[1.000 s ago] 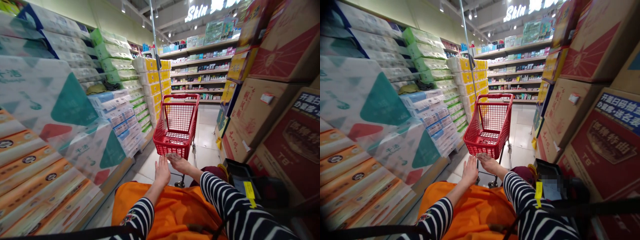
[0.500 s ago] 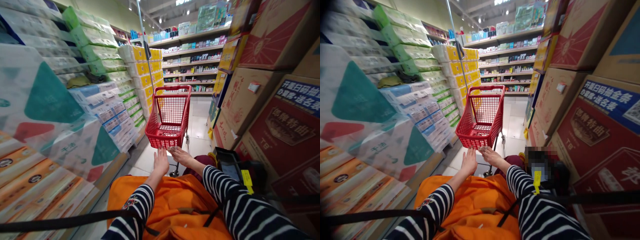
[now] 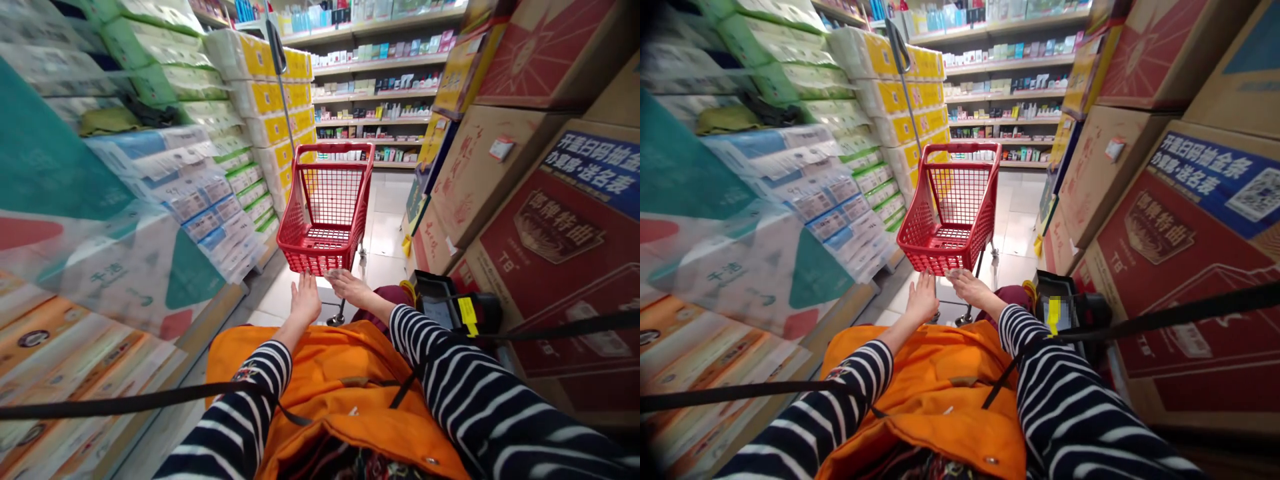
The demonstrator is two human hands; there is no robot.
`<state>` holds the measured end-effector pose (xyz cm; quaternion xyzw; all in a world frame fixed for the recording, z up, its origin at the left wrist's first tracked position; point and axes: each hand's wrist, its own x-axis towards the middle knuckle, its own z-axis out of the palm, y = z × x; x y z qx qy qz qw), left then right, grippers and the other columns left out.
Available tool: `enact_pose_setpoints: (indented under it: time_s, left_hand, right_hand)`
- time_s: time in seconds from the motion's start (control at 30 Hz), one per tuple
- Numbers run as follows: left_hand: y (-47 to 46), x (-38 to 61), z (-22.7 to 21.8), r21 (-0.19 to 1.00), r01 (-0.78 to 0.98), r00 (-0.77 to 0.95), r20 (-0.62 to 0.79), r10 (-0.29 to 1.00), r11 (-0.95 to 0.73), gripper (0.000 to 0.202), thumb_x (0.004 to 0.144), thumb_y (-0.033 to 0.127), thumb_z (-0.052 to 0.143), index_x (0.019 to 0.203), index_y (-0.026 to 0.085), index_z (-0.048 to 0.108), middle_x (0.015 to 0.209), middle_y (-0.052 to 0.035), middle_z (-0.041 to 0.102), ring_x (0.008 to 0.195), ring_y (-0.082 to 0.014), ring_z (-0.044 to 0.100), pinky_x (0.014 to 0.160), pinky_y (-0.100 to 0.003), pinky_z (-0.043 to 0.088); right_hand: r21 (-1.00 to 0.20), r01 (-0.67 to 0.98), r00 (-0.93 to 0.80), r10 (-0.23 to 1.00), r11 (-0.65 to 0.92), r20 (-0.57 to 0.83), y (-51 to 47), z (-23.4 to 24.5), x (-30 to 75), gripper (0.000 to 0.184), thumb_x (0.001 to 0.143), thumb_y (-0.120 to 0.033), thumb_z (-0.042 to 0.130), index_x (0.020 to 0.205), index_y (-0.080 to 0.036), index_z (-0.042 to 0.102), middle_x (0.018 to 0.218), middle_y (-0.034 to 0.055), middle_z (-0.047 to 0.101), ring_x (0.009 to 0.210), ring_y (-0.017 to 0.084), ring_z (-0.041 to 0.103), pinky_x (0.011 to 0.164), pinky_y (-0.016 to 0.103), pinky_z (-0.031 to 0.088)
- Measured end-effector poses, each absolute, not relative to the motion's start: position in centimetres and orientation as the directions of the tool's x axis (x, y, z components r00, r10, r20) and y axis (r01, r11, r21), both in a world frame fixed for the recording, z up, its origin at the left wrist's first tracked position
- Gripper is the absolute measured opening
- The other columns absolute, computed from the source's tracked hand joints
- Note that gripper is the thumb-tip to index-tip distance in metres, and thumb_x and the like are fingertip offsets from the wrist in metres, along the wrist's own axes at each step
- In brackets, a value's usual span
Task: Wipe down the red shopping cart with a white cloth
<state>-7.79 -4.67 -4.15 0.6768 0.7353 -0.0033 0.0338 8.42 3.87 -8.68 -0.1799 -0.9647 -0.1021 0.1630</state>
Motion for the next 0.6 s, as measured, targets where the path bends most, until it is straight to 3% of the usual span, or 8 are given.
enact_pose_setpoints:
  time_s: [0.13, 0.23, 0.5, 0.6]
  left_hand:
    - [-4.5, -8.3, -4.2, 0.058, 0.991, -0.119, -0.041, 0.992, 0.121, 0.068, 0.073, 0.014, 0.038, 0.139, 0.005, 0.021, 0.148, -0.0135, 0.014, 0.136, -0.0253, 0.010, 0.108, -0.049, 0.017]
    - [-4.3, -8.8, -4.1, 0.058, 0.985, -0.161, -0.029, 0.987, 0.162, 0.069, 0.073, 0.015, 0.040, 0.139, 0.005, 0.021, 0.149, -0.0131, 0.014, 0.136, -0.0254, 0.010, 0.109, -0.049, 0.017]
    - [-4.8, -9.6, -4.1, 0.068, 0.984, -0.160, -0.035, 0.986, 0.163, 0.070, 0.072, 0.015, 0.041, 0.138, 0.006, 0.022, 0.148, -0.0140, 0.015, 0.136, -0.0253, 0.009, 0.109, -0.049, 0.016]
    - [-4.6, -10.6, -3.7, 0.066, 0.980, -0.186, -0.030, 0.982, 0.188, 0.070, 0.072, 0.016, 0.043, 0.138, 0.005, 0.022, 0.148, -0.0142, 0.014, 0.136, -0.0254, 0.010, 0.108, -0.049, 0.017]
  right_hand:
    - [0.171, 0.293, -0.883, 0.198, 0.941, 0.425, 4.0, -6.2, 7.7, 0.038, 0.091, -0.013, 0.036, 0.127, -0.013, 0.046, 0.135, 0.0087, 0.044, 0.131, 0.024, 0.028, 0.106, 0.045, 0.028]
    - [0.166, 0.302, -0.848, 0.185, 0.939, 0.497, 4.9, -3.5, 6.2, 0.041, 0.091, -0.010, 0.034, 0.131, -0.013, 0.042, 0.136, 0.0091, 0.042, 0.134, 0.023, 0.021, 0.109, 0.046, 0.023]
    - [0.163, 0.380, -0.866, 0.289, 0.910, 0.409, 3.9, -7.4, 3.9, 0.038, 0.091, -0.013, 0.035, 0.128, -0.011, 0.046, 0.132, 0.0120, 0.047, 0.126, 0.022, 0.038, 0.103, 0.042, 0.035]
    - [0.199, 0.325, -0.885, 0.223, 0.925, 0.409, 3.9, -7.0, 2.8, 0.036, 0.091, -0.015, 0.035, 0.125, -0.012, 0.049, 0.133, 0.0109, 0.046, 0.127, 0.023, 0.035, 0.103, 0.042, 0.034]
